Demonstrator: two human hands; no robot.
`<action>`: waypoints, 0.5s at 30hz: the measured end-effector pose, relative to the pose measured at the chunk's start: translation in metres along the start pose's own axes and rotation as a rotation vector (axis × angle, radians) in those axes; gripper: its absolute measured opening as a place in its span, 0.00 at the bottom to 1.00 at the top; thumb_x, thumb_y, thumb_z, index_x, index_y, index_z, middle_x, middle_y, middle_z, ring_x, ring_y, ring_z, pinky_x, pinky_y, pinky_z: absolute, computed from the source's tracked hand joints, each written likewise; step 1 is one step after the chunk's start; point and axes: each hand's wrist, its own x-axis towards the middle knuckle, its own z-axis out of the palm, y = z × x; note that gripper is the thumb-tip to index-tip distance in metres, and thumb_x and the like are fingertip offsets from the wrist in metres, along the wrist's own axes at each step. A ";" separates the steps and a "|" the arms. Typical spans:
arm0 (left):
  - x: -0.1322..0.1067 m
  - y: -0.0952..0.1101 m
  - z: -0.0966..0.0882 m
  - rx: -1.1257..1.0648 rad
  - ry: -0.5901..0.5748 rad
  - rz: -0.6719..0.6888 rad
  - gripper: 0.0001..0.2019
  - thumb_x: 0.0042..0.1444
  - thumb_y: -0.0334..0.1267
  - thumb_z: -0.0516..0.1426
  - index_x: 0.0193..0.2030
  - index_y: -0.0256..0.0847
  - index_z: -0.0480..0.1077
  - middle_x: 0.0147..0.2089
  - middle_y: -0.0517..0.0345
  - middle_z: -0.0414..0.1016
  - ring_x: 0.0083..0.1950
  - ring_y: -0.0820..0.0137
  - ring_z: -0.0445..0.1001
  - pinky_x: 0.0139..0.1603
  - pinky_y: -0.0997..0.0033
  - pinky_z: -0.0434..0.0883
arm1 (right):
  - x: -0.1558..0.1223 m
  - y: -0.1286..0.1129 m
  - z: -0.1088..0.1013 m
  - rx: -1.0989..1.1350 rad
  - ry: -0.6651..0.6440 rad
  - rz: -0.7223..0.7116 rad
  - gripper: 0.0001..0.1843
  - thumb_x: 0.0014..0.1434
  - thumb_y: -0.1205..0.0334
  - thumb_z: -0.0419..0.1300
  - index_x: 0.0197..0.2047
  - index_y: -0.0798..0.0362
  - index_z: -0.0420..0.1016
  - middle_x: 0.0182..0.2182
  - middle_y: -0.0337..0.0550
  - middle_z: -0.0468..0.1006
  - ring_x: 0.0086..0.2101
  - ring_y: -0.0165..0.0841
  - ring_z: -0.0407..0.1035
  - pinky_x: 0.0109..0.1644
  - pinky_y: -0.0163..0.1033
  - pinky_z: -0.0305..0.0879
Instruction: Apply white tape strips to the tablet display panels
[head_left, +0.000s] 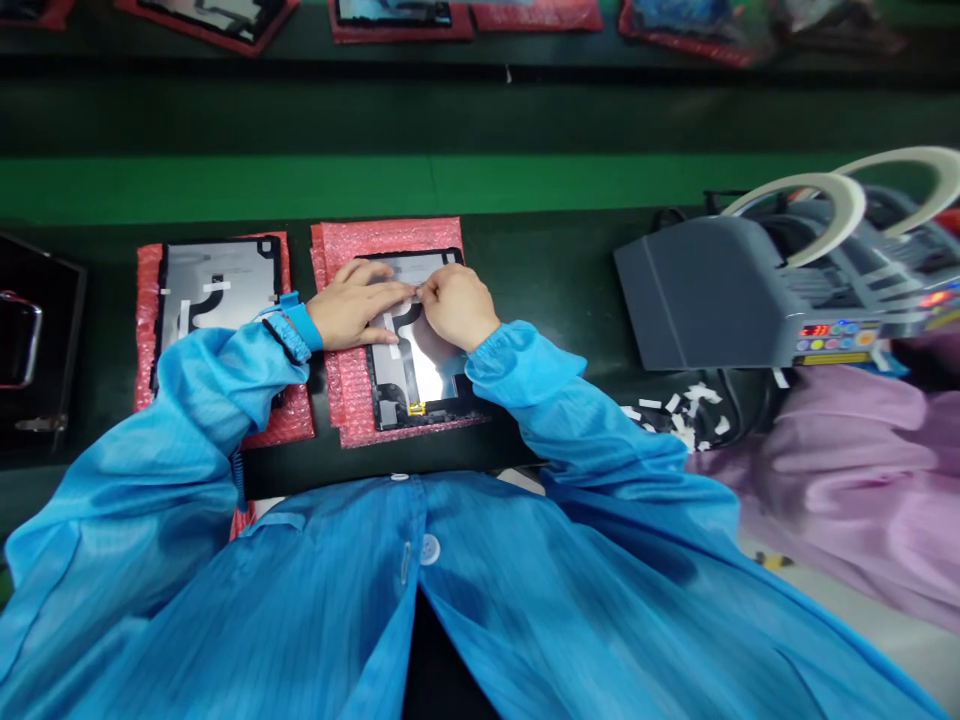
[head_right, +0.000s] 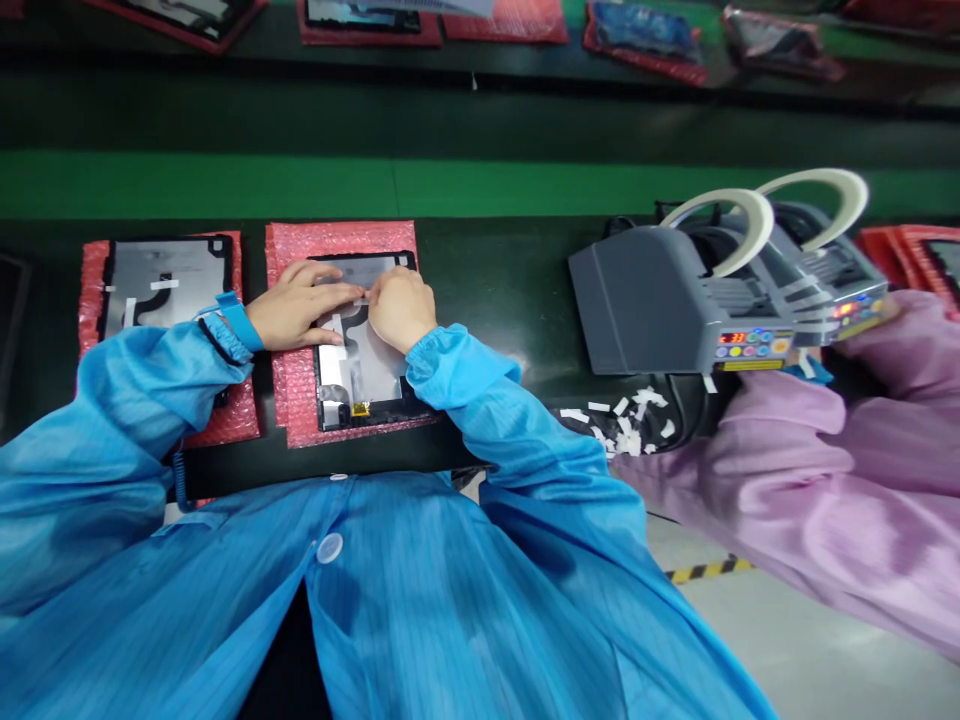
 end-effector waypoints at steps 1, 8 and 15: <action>0.000 0.000 0.000 0.001 0.004 0.002 0.31 0.61 0.62 0.52 0.65 0.48 0.65 0.65 0.48 0.69 0.66 0.48 0.59 0.65 0.41 0.54 | 0.000 0.001 0.003 0.009 0.013 -0.017 0.11 0.62 0.62 0.53 0.35 0.56 0.74 0.42 0.55 0.75 0.48 0.44 0.67 0.54 0.50 0.63; 0.000 -0.001 0.002 0.013 0.038 0.027 0.29 0.60 0.61 0.53 0.62 0.47 0.70 0.63 0.47 0.72 0.65 0.48 0.61 0.64 0.40 0.55 | -0.002 0.011 0.009 0.111 0.185 -0.043 0.10 0.58 0.55 0.59 0.36 0.54 0.69 0.43 0.57 0.72 0.51 0.50 0.62 0.54 0.59 0.61; 0.000 0.002 -0.003 0.051 -0.002 -0.010 0.31 0.62 0.60 0.50 0.66 0.44 0.64 0.66 0.45 0.68 0.66 0.48 0.59 0.65 0.41 0.55 | -0.064 0.114 -0.030 0.483 0.653 0.238 0.15 0.54 0.50 0.63 0.31 0.49 0.64 0.26 0.36 0.64 0.32 0.32 0.63 0.41 0.42 0.66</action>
